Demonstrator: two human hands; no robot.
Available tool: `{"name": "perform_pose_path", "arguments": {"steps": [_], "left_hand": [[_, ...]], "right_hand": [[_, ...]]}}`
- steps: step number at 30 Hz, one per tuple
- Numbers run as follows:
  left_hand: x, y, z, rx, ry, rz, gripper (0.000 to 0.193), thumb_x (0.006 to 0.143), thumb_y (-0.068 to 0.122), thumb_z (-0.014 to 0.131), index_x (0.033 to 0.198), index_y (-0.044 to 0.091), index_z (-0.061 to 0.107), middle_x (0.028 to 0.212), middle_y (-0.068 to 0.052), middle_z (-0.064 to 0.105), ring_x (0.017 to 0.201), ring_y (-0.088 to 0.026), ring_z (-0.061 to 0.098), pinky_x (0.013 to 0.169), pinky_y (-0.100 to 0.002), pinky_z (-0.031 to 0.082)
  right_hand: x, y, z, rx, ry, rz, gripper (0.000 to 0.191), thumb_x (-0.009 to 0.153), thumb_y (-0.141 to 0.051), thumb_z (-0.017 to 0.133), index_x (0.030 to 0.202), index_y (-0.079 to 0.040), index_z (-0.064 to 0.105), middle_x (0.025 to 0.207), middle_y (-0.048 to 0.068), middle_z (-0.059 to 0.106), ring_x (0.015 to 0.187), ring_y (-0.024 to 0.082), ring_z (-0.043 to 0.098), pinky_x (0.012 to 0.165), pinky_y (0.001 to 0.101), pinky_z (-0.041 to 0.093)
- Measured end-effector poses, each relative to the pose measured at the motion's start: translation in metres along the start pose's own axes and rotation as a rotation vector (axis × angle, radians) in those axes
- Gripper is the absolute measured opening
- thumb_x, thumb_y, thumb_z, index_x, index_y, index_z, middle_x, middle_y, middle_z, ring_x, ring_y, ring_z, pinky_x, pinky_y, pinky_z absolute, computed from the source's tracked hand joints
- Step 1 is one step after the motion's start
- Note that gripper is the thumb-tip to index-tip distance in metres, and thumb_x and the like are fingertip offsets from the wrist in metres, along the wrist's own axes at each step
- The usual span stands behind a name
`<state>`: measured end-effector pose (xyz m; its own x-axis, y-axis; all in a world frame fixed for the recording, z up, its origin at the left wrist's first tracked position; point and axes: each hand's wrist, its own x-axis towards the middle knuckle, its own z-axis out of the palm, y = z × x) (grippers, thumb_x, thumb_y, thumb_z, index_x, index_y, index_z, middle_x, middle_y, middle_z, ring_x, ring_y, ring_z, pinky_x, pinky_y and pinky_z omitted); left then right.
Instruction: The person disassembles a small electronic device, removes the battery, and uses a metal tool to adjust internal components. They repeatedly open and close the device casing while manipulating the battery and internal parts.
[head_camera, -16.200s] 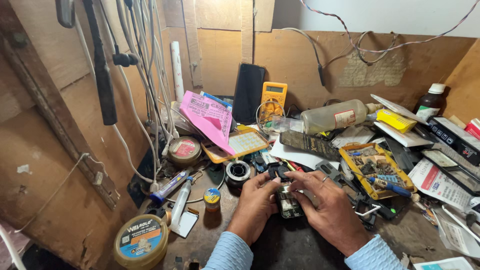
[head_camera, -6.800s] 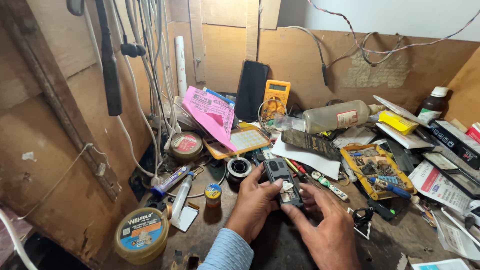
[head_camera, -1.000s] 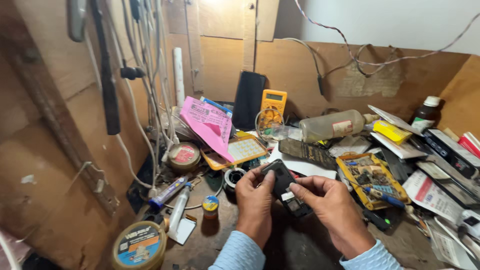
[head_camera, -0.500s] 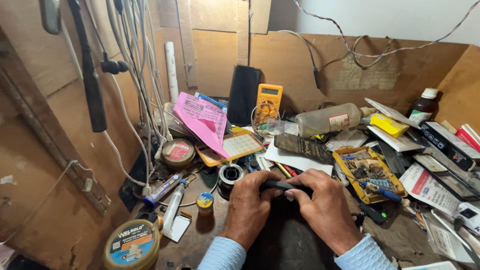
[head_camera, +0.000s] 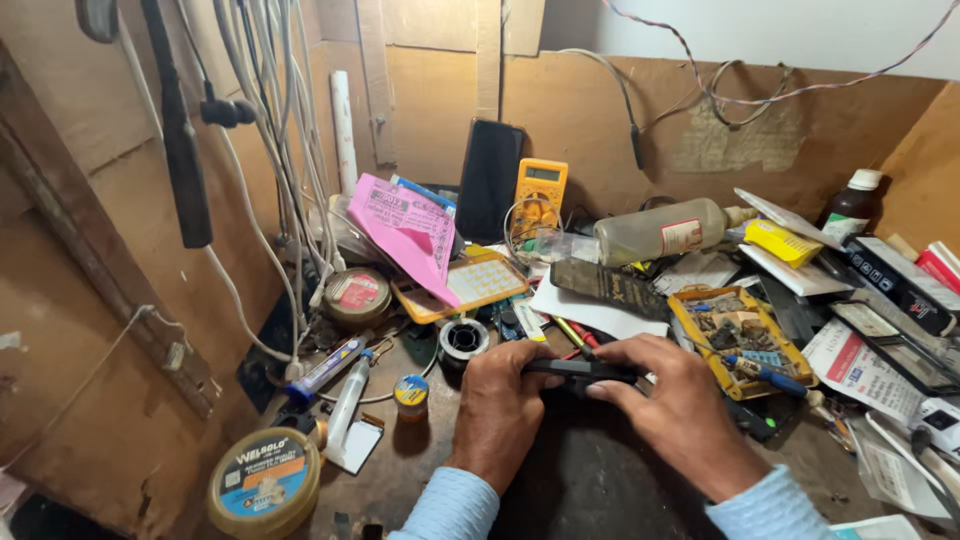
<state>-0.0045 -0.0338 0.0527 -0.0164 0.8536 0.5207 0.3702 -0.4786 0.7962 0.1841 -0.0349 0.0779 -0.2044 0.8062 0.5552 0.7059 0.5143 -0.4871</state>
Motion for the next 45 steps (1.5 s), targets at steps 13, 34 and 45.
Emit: {"name": "perform_pose_path", "arguments": {"steps": [13,34,45], "left_hand": [[0.0,-0.009,0.005,0.051,-0.006,0.189,0.022,0.075,-0.004,0.073,0.096,0.003,0.075,0.09,-0.018,0.074,0.089,-0.037,0.071,0.078,-0.046,0.054],[0.009,-0.001,0.005,-0.136,-0.019,-0.324,0.029,0.075,0.01,0.084,0.103,0.005,0.08,0.089,-0.011,0.082,0.079,-0.014,0.077,0.076,-0.029,0.059],[0.007,-0.018,0.011,-0.206,-0.134,-0.391,0.035,0.073,0.006,0.084,0.108,0.002,0.078,0.097,-0.012,0.083,0.089,-0.015,0.079,0.082,-0.029,0.059]], "right_hand": [[0.003,0.007,0.002,-0.109,-0.041,0.06,0.019,0.072,-0.008,0.081,0.088,-0.002,0.073,0.085,0.015,0.076,0.08,0.031,0.075,0.068,0.0387,0.056],[-0.001,0.037,0.01,0.754,-0.012,0.454,0.025,0.089,-0.01,0.073,0.11,0.004,0.074,0.093,0.006,0.078,0.076,0.012,0.069,0.071,0.0285,0.058],[0.006,0.045,0.019,0.732,-0.019,0.633,0.023,0.088,-0.011,0.073,0.103,0.006,0.078,0.081,0.008,0.078,0.064,0.015,0.067,0.061,0.0327,0.056]]}}
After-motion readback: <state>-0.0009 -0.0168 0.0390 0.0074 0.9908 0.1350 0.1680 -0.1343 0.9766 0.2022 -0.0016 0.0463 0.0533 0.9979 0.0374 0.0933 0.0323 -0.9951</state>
